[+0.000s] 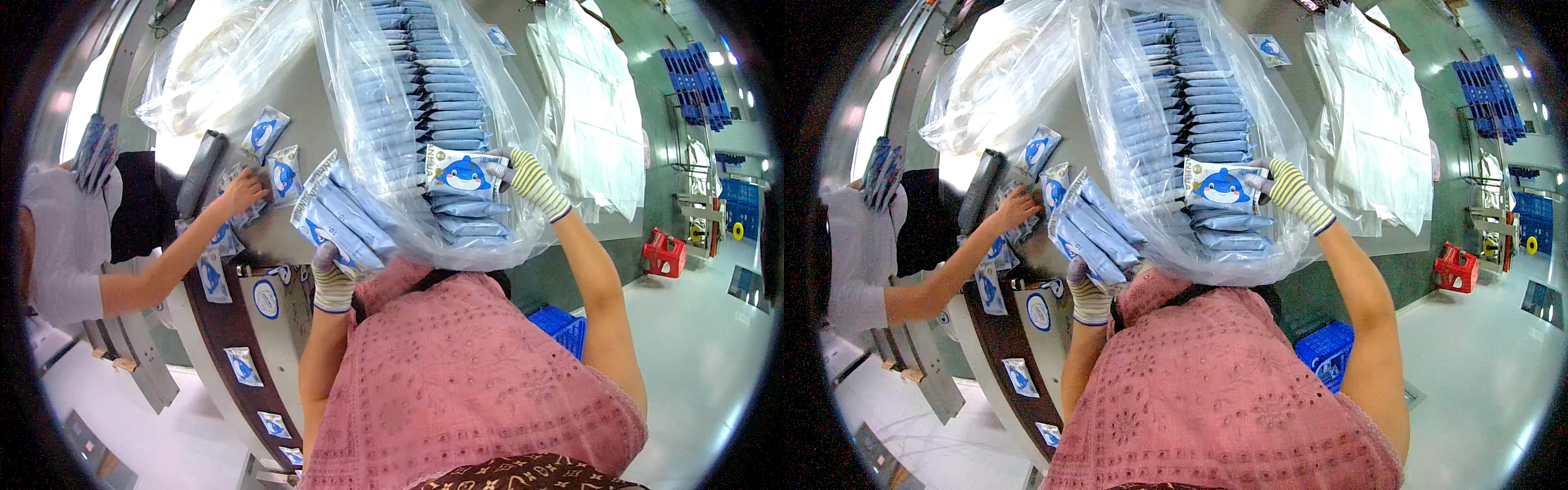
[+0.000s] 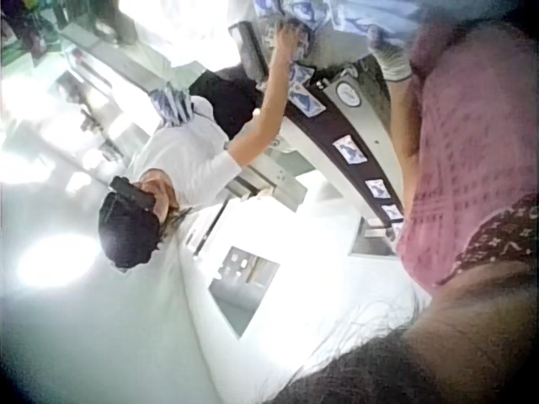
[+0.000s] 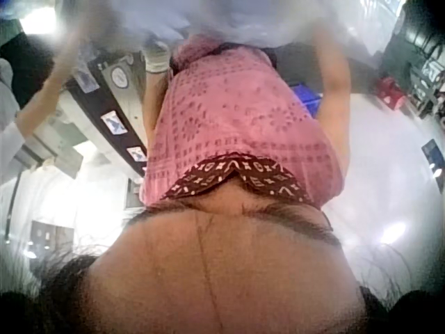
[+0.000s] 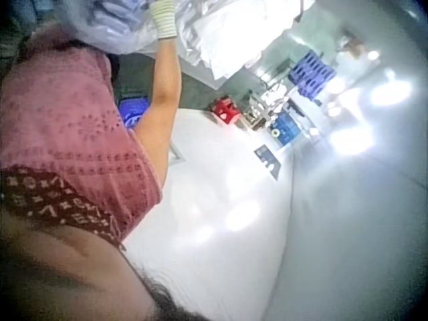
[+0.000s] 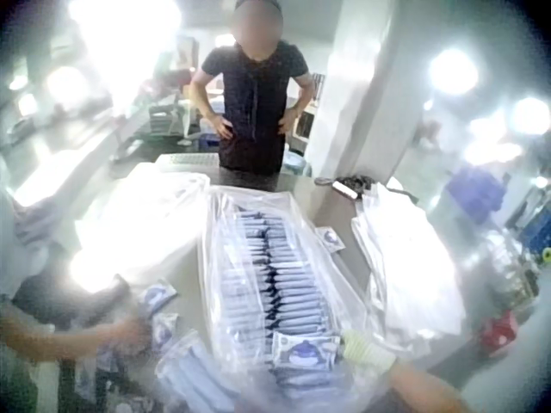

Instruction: The person sorts small blue and white pouches into a large plastic bag by hand on a stainless steel work surface.

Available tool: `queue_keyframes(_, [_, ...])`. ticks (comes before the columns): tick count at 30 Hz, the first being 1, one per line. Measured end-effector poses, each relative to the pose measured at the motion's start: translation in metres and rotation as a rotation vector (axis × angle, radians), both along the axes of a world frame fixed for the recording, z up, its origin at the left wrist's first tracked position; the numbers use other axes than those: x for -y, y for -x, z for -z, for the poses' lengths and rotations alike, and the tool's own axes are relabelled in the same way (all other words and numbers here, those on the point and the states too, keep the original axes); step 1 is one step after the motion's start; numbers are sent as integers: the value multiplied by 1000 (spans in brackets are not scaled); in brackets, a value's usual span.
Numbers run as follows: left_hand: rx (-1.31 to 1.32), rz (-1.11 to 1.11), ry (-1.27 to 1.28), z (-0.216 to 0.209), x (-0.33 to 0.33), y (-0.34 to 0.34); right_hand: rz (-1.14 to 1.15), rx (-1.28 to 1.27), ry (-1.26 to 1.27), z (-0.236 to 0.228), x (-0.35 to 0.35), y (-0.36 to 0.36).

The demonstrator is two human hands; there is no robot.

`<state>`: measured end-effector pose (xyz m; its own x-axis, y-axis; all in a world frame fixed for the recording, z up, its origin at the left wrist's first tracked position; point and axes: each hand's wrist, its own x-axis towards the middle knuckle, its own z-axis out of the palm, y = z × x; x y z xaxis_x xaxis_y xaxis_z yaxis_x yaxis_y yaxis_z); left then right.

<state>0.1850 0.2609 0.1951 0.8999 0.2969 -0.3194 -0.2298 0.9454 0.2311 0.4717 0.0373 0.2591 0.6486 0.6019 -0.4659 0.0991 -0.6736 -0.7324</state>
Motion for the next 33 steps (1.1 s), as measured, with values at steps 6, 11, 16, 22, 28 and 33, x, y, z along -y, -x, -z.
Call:
queue_keyframes(6, [128,77,135,-17,23,-26,266,-149,-221,-12,-2,10])
queue_keyframes(11, [178,107,122,-16,37,-56,-162,-42,-330,-39,-44,65])
queue_keyframes(16, [369,50,188,20,7,-37,-898,794,97,22,0,26])
queue_keyframes(22, [209,-126,127,11,-23,9,-453,320,251,6,0,22])
queue_keyframes(28, [72,-100,141,5,-27,34,-726,474,390,0,6,44])
queue_keyframes(33, [17,-28,69,1,-36,37,-380,252,75,23,21,14])
